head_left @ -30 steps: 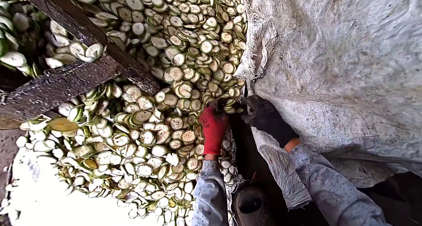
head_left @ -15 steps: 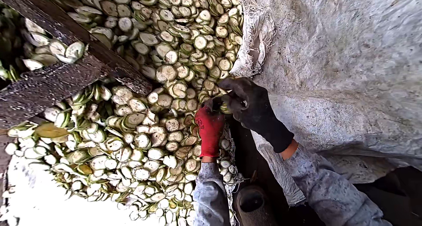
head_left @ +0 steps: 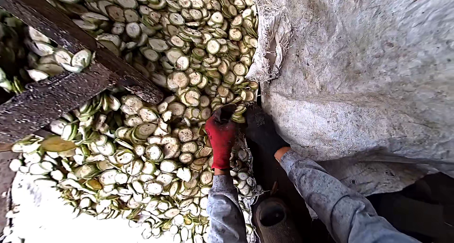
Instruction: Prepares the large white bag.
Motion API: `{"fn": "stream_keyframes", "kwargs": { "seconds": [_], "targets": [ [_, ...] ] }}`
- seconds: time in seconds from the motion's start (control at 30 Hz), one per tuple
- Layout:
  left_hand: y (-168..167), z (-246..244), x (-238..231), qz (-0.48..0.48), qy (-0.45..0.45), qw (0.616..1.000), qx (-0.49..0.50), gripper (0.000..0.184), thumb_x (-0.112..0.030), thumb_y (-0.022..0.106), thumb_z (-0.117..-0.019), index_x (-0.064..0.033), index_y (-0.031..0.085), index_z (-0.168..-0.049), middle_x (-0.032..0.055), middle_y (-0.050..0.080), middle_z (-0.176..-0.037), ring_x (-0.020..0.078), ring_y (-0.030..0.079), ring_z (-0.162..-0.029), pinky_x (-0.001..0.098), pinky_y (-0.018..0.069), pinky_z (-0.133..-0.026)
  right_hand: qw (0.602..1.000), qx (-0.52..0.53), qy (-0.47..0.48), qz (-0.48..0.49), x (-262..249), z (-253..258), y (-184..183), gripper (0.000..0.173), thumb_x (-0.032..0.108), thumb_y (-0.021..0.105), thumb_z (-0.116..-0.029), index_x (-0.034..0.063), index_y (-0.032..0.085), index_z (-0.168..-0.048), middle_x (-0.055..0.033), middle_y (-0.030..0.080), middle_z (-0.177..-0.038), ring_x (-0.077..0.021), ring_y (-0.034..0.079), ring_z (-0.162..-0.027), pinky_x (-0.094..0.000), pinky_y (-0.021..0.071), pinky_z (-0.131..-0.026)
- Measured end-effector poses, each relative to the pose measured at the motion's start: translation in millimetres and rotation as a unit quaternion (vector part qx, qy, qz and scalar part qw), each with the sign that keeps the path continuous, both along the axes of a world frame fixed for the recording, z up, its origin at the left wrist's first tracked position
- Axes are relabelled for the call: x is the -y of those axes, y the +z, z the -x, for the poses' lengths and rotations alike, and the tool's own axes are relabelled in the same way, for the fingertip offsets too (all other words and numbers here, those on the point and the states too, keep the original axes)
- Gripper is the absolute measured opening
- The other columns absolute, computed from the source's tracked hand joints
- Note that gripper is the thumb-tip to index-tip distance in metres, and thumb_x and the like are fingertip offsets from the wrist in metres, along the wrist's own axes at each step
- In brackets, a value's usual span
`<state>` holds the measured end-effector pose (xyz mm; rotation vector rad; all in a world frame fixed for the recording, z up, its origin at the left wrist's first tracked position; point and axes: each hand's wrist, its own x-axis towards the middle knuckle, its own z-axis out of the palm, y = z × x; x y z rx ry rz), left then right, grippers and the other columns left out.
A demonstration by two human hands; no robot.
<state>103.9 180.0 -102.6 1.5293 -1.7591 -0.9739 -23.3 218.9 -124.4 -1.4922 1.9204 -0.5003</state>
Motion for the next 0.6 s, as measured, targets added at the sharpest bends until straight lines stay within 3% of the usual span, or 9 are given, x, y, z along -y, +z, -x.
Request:
{"fn": "stream_keyframes", "kwargs": {
  "seconds": [0.07,0.13,0.17,0.23,0.27,0.33,0.4,0.47,0.6],
  "targets": [
    [1.2,0.7,-1.0,-0.003,0.003,1.0,-0.012,0.026,-0.003,0.068,-0.0908,-0.0107,0.073,-0.115,0.0043,0.074,-0.102,0.0116,0.068,-0.084,0.0337,0.0578,-0.075,0.996,0.058,0.003,-0.061,-3.4,19.4,27.3,0.038,0.016,0.076,-0.0896,0.0008,0.065,-0.123,-0.0244,0.067,-0.114,-0.0425,0.067,-0.104,-0.0616,0.0538,-0.081],
    [1.1,0.2,-0.6,-0.003,0.004,1.0,-0.017,0.025,-0.004,0.068,-0.0902,-0.0117,0.072,-0.114,0.0036,0.073,-0.098,0.0113,0.067,-0.078,0.0326,0.0567,-0.069,0.996,0.083,-0.034,0.001,-14.5,36.8,42.3,0.022,0.011,0.074,-0.0889,0.0029,0.067,-0.109,-0.0204,0.067,-0.095,-0.0382,0.068,-0.084,-0.057,0.0545,-0.068],
    [1.6,-0.5,-1.9,-0.008,-0.001,1.0,-0.017,0.025,-0.005,0.069,-0.0913,-0.0123,0.072,-0.115,0.0036,0.073,-0.098,0.0114,0.066,-0.076,0.0319,0.0567,-0.067,0.991,0.089,-0.057,0.079,-16.1,39.3,46.5,0.024,0.01,0.074,-0.0893,0.004,0.068,-0.112,-0.018,0.067,-0.096,-0.0342,0.068,-0.082,-0.0526,0.0559,-0.067],
    [3.1,-0.4,-5.9,-0.01,0.002,1.0,-0.017,0.024,-0.006,0.069,-0.0923,-0.0128,0.072,-0.116,0.0035,0.072,-0.097,0.0114,0.065,-0.075,0.032,0.0559,-0.066,0.97,0.172,-0.038,0.169,-6.5,37.8,62.0,0.046,0.007,0.074,-0.089,0.009,0.062,-0.133,-0.0151,0.066,-0.119,-0.0266,0.07,-0.089,-0.0447,0.0612,-0.073],
    [3.6,0.3,-6.5,-0.005,0.006,1.0,-0.017,0.023,-0.008,0.069,-0.0928,-0.013,0.072,-0.115,0.0031,0.072,-0.096,0.011,0.066,-0.076,0.0323,0.0559,-0.067,0.964,0.203,-0.004,0.172,0.1,35.4,68.9,0.057,0.005,0.077,-0.0871,0.0125,0.058,-0.141,-0.0139,0.062,-0.131,-0.0256,0.071,-0.096,-0.0444,0.0628,-0.078],
    [2.8,-0.2,-5.3,0.004,0.004,1.0,-0.02,0.021,-0.008,0.07,-0.0925,-0.0113,0.072,-0.114,0.0042,0.072,-0.097,0.0117,0.067,-0.08,0.0339,0.0574,-0.071,0.972,0.163,0.057,0.162,6.2,29.3,62.7,0.07,0.003,0.082,-0.0777,0.0123,0.057,-0.143,-0.0157,0.058,-0.139,-0.0313,0.063,-0.117,-0.0514,0.0555,-0.093],
    [4.4,-3.7,-4.8,-0.013,-0.004,1.0,0.0,0.024,-0.012,0.071,-0.0921,-0.0124,0.071,-0.116,0.0052,0.072,-0.097,0.0139,0.066,-0.077,0.0359,0.0567,-0.067,0.971,0.139,0.062,0.185,3.0,18.1,30.4,0.062,0.0,0.082,-0.0754,0.0088,0.064,-0.134,-0.0168,0.061,-0.135,-0.0337,0.059,-0.124,-0.0515,0.0506,-0.103],
    [7.0,-4.2,-4.5,-0.034,-0.015,0.999,0.008,0.029,-0.01,0.071,-0.0913,-0.014,0.069,-0.12,0.0061,0.071,-0.096,0.016,0.065,-0.074,0.0375,0.0554,-0.064,0.964,0.147,0.041,0.217,0.4,12.9,8.6,0.045,-0.006,0.074,-0.0803,0.0035,0.069,-0.124,-0.0185,0.065,-0.129,-0.034,0.062,-0.121,-0.0498,0.0511,-0.103],
    [7.4,-7.6,-3.8,-0.031,-0.036,0.999,0.001,0.046,-0.006,0.075,-0.0889,-0.0185,0.064,-0.132,0.0049,0.071,-0.098,0.0153,0.066,-0.074,0.0338,0.0565,-0.063,0.985,0.118,0.028,0.125,22.4,30.0,43.6,0.03,0.001,0.065,-0.0879,0.0047,0.073,-0.116,-0.0175,0.07,-0.113,-0.0317,0.067,-0.107,-0.0499,0.0532,-0.094]
  ]
}}
